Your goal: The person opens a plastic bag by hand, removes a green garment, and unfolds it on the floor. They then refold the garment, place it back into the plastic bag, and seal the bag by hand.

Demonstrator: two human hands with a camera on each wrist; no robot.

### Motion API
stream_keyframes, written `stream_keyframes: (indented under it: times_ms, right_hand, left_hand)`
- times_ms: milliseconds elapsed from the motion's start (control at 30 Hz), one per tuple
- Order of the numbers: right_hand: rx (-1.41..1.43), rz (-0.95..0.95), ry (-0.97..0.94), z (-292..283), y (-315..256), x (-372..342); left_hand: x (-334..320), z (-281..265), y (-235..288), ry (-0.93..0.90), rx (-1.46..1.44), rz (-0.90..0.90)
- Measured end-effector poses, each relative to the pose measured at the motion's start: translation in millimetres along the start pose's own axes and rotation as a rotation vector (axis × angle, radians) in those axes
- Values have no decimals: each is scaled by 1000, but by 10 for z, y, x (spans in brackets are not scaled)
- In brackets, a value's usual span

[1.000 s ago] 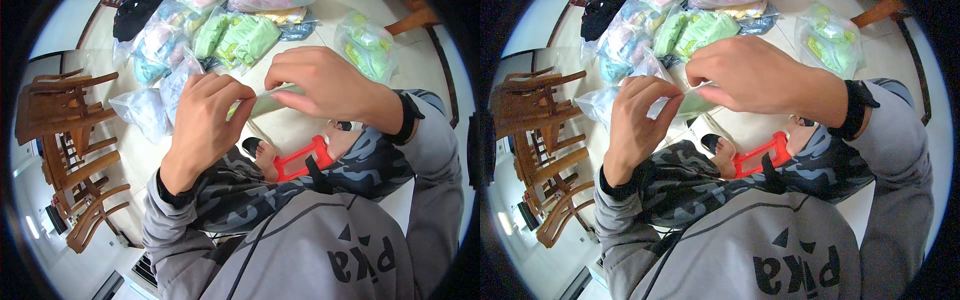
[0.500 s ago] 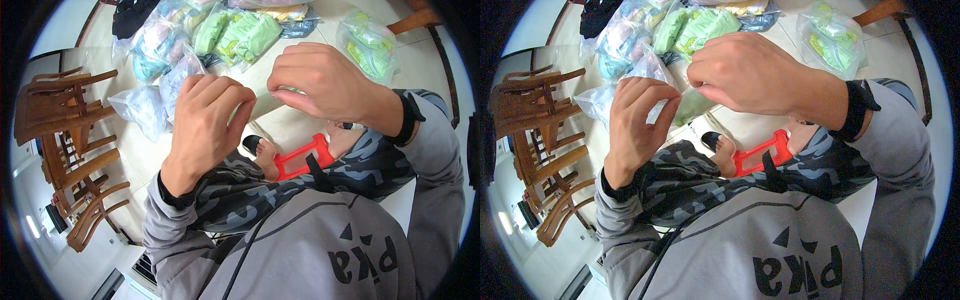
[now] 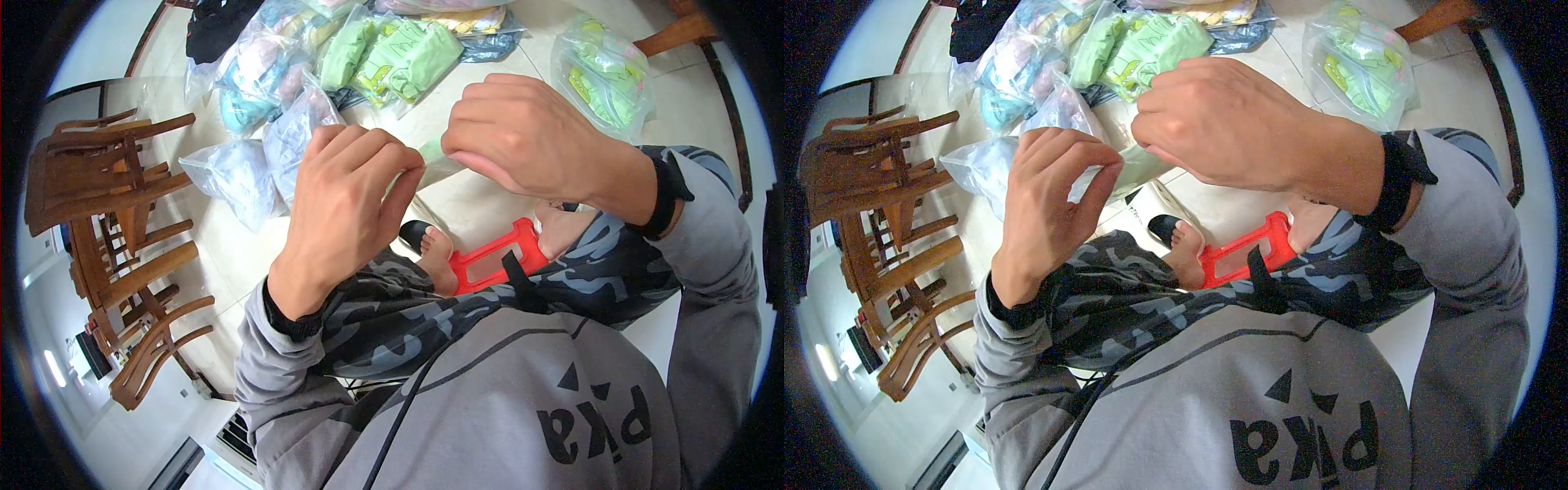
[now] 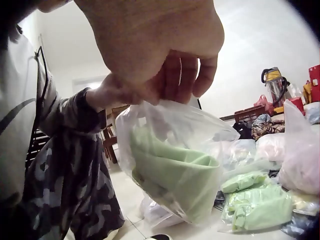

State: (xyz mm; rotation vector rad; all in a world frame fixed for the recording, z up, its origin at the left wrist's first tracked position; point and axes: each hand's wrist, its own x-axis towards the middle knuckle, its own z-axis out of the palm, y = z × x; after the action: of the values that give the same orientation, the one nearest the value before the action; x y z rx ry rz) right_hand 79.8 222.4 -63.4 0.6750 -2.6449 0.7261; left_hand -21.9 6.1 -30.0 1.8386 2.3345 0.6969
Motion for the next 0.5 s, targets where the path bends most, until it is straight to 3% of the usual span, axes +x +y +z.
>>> stream_keyframes:
  times_ms: [500]
  right_hand:
    - [141,24,-28,-36,-10,2]
  left_hand:
    - [-3,115,36,25,-41,-4]
